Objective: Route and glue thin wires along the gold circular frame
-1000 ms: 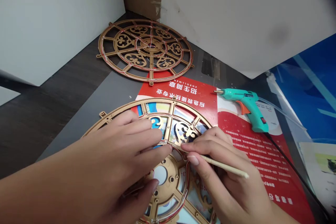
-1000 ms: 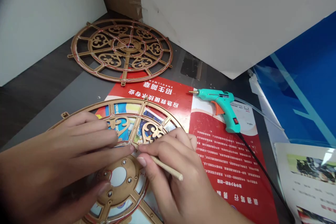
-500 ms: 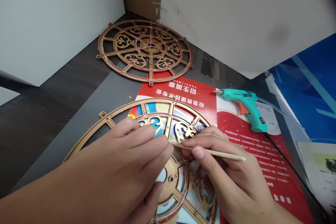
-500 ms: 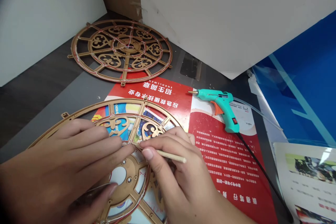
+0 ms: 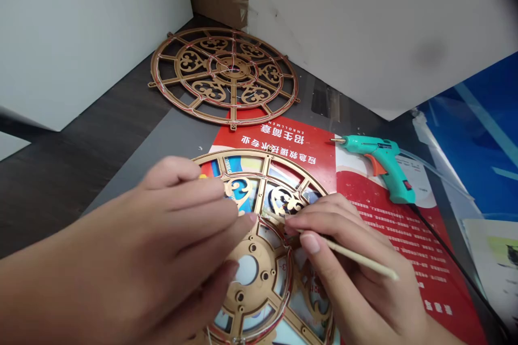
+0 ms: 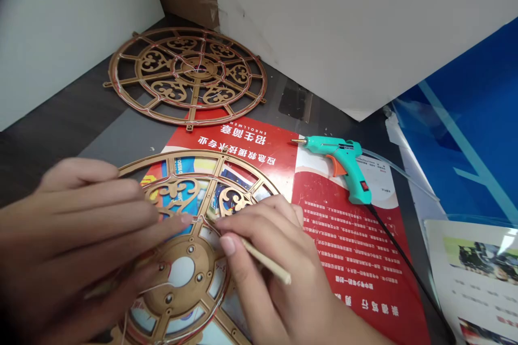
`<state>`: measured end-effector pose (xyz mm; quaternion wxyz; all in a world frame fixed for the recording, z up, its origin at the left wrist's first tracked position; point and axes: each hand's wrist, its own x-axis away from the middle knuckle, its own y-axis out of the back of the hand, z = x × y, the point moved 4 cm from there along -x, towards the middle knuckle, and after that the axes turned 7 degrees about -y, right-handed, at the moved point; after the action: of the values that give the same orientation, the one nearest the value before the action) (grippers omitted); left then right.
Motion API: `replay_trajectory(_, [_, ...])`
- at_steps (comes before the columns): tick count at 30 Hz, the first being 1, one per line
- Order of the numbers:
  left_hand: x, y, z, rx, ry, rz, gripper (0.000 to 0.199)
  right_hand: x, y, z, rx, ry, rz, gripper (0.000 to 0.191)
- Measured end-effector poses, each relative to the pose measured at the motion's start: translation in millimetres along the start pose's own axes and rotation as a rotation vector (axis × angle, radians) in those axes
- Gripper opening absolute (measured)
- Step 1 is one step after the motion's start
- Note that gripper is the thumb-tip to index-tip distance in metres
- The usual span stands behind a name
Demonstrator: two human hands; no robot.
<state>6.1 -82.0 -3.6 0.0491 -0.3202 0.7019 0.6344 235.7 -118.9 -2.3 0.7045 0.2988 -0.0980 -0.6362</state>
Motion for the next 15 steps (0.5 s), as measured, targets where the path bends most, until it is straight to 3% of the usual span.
replay_trajectory(4, [-3.8, 5.2, 14.3, -0.136, -0.030, 0.061, 0.017, 6.1, -1.5, 7.2, 0.118, 0.102, 0.100, 0.023])
replay_trajectory(8, [-6.9, 2.8, 21.7, -0.134, -0.099, 0.033, 0.029, 13.8, -1.2, 7.6, 0.168, 0.126, 0.044, 0.023])
replay_trajectory(15, [-6.6, 1.9, 21.0, -0.138, -0.120, 0.042, 0.026, 9.8, -3.1, 5.9, 0.210, 0.157, 0.116, 0.026])
